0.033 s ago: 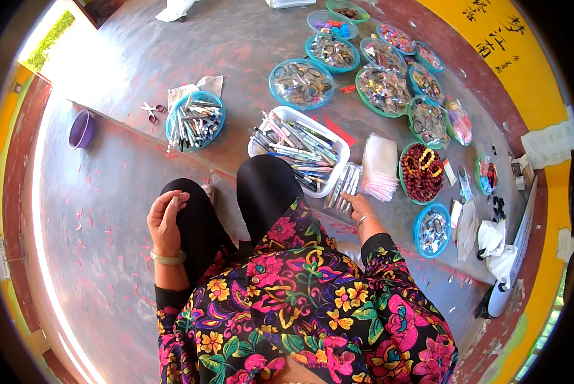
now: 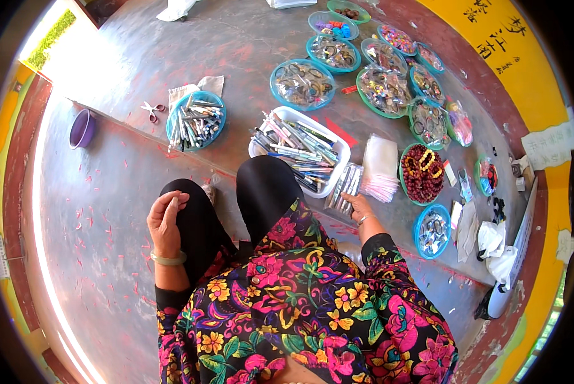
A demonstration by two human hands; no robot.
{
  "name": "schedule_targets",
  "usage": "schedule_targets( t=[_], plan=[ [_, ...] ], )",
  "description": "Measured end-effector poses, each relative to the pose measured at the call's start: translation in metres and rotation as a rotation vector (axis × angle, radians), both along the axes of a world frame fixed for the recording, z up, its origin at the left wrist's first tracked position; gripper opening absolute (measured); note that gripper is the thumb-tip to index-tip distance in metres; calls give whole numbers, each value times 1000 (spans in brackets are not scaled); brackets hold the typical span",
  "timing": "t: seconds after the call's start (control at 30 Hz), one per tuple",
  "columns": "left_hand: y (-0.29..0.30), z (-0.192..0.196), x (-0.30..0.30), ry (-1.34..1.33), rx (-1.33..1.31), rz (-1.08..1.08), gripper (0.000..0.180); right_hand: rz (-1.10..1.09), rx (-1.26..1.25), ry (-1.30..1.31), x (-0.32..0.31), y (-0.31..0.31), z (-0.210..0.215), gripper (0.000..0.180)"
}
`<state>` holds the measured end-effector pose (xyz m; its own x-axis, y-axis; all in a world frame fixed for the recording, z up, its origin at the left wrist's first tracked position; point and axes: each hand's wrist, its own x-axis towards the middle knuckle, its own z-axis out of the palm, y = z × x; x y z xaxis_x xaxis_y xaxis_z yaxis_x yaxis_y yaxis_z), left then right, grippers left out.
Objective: The person sits on the floor and sorts various craft supplies, including pens and small beads, into clear plastic bags. They pick up items from a white tray and the floor, place them into the bags, and seal them.
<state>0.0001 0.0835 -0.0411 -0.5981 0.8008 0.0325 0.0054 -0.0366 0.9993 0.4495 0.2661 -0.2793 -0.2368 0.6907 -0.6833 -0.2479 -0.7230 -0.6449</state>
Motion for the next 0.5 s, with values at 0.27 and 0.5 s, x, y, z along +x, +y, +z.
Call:
schedule_targets(
  t=[0.27, 0.5],
  plan=[
    [-8, 3, -4, 35, 21, 36, 16, 118, 99, -12, -20, 22, 8, 31],
    [-6, 0, -2, 37, 30, 26, 16, 90, 85, -8, -55, 36, -8, 29]
  ],
)
